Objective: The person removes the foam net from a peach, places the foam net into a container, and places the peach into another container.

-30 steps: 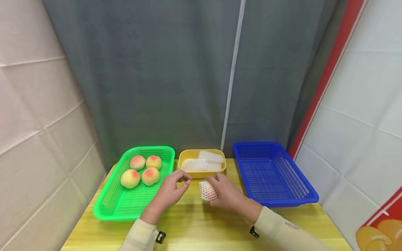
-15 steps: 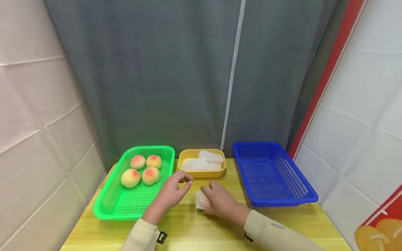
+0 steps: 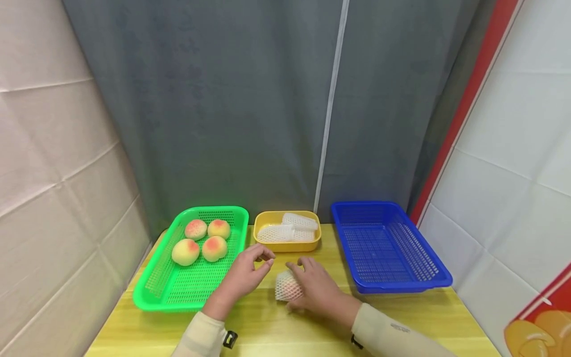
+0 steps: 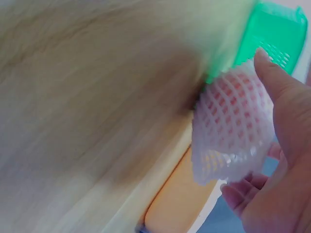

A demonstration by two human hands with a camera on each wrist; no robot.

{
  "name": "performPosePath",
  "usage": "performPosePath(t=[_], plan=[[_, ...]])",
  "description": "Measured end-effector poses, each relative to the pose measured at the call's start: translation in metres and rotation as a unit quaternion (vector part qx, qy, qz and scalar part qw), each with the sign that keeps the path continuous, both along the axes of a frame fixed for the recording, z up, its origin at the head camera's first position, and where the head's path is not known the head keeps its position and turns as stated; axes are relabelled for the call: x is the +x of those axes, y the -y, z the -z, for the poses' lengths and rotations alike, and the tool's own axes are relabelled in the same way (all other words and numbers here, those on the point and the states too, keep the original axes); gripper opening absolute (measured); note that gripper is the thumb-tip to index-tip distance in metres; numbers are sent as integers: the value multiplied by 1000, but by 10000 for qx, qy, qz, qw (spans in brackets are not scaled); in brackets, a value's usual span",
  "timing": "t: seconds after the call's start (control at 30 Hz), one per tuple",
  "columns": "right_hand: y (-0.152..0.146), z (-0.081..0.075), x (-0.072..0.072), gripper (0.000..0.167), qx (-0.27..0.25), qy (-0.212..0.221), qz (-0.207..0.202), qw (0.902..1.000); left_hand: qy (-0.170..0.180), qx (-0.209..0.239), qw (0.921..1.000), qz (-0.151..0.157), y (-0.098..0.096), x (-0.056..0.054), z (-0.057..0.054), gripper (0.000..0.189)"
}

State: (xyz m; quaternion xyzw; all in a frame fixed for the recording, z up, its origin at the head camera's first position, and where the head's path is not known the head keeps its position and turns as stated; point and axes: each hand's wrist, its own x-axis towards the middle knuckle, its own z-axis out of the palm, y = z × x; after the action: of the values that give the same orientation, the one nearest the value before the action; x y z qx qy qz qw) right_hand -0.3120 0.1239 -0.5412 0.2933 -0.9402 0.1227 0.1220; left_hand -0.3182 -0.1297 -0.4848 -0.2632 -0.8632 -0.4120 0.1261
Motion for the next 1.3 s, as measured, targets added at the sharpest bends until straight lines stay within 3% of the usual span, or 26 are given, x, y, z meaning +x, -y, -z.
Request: performPosePath(t=[0.27, 0.53, 0.67, 0.77, 0.93, 1.13, 1.3], plan=[[-16, -11, 5, 104, -926, 632, -86, 9937, -28, -18, 10000, 12, 0, 2, 1, 12], [-22, -15, 8, 102, -1300, 954, -69, 9869, -99, 47, 9999, 87, 1, 2, 6, 8], [-25, -14, 8, 105, -1785, 1535, 60, 9719, 21, 92, 9997, 205, 2, 3, 8, 4], [-26, -11, 7, 108, -2243, 2083, 109, 9519, 154, 139, 9994, 264, 2, 5, 10, 5], [-23, -3, 4, 109, -2550, 2604, -172, 9311, 323, 139, 9989, 296, 3, 9, 10, 7], [-18, 10, -1, 99, -2461, 2552, -411, 9341, 472, 126, 9978, 438, 4, 13, 12, 7], [-15, 15, -6, 90, -2434, 2376, -533, 9389, 523, 130, 9981, 308, 5, 13, 12, 7]])
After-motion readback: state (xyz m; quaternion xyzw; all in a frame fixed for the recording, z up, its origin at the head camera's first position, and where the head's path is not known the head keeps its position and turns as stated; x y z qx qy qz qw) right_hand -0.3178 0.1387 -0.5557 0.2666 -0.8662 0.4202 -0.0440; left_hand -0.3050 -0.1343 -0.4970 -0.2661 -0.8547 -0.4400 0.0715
